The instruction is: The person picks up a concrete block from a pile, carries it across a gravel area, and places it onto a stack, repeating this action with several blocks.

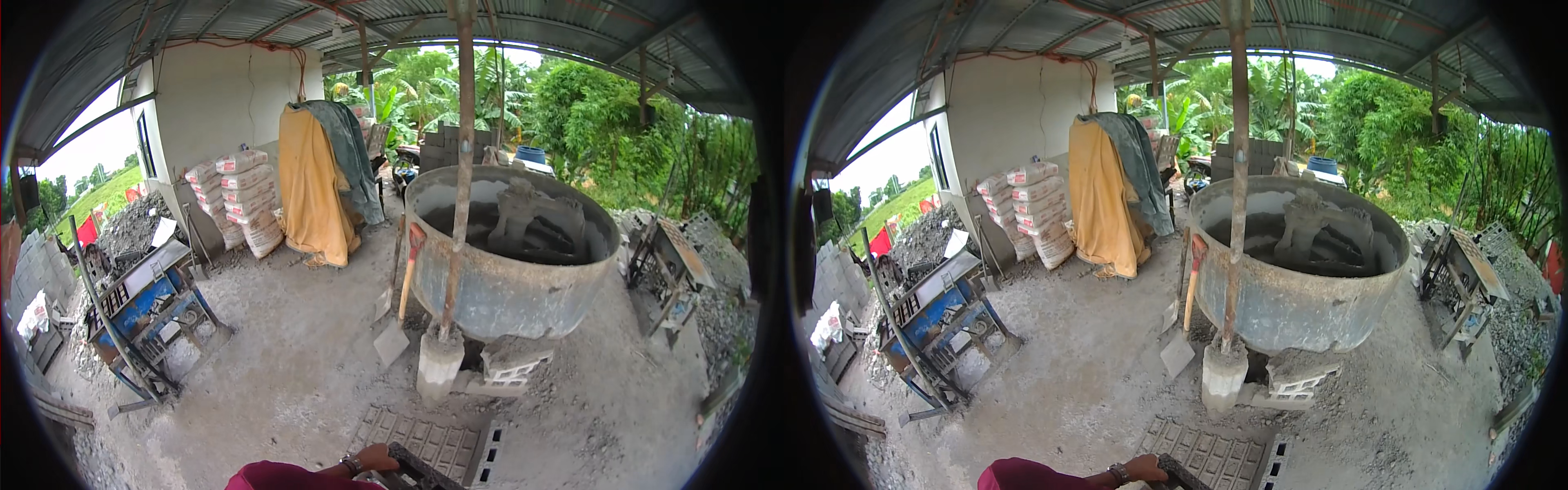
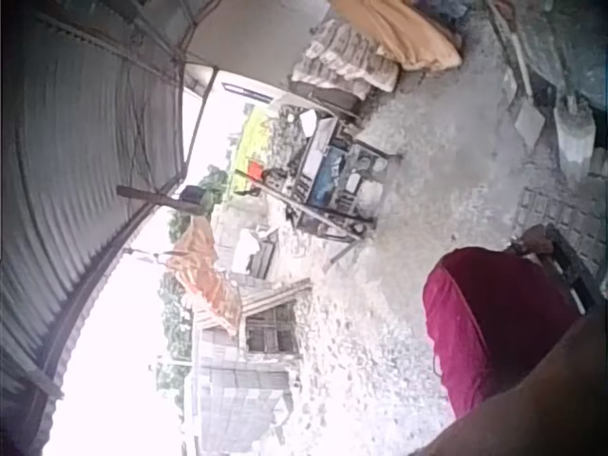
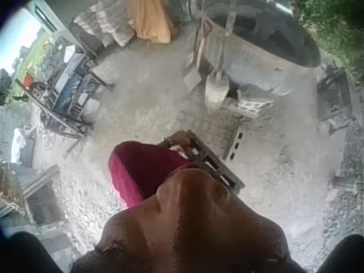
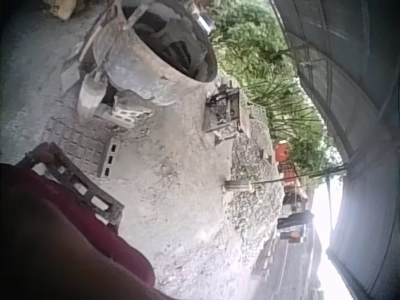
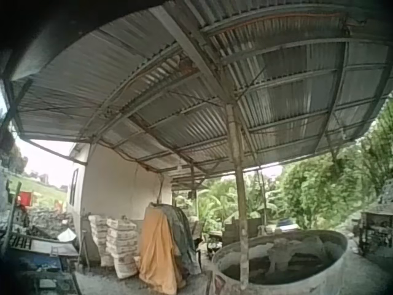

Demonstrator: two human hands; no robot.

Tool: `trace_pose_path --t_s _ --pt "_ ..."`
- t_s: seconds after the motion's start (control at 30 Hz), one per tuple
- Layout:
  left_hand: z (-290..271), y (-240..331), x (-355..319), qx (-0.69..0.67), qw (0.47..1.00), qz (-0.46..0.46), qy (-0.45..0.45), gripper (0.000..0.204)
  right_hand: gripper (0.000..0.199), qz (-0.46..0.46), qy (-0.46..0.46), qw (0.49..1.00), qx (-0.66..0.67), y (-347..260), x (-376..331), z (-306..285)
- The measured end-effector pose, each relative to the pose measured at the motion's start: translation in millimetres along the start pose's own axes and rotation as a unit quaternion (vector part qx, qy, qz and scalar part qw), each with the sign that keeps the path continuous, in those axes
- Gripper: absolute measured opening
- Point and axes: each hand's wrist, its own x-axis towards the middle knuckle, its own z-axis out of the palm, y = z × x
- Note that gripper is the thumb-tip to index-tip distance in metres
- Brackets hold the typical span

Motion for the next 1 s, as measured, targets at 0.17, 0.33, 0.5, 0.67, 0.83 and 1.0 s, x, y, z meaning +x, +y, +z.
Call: trace_pose_path --t_s 0.17,0.33,0.5,0.67,0.83,1.0 --pt "-10.1 -1.1 -0.7 -0.006 1.0 -0.016 -0.001 0.066 0.05 0.006 -0.017 1.0 -0.008 0.0 5.6 15.2" --pt "-7.0 -16.8 0.1 0.001 0.999 -0.033 0.026 0.064 0.049 0.017 -0.028 0.999 -0.009 9.5 10.7 25.5" --pt "-24.7 -24.1 -12.1 -0.001 1.0 -0.017 0.022 0.064 0.049 0.027 -0.032 0.999 -0.007 22.1 15.6 40.5" --pt "-41.3 -68.4 -10.1 -0.004 0.999 -0.042 0.012 0.064 0.048 0.038 -0.043 0.998 -0.022 38.3 21.7 79.9" --pt "-80.5 -129.0 -14.7 -0.061 0.997 -0.037 0.041 0.061 0.048 0.051 -0.049 0.996 -0.049 72.0 27.0 146.4" --pt "-129.5 -227.4 -26.0 -0.12 0.988 -0.048 0.079 0.059 0.047 0.068 -0.049 0.994 -0.071 127.6 37.4 241.3"
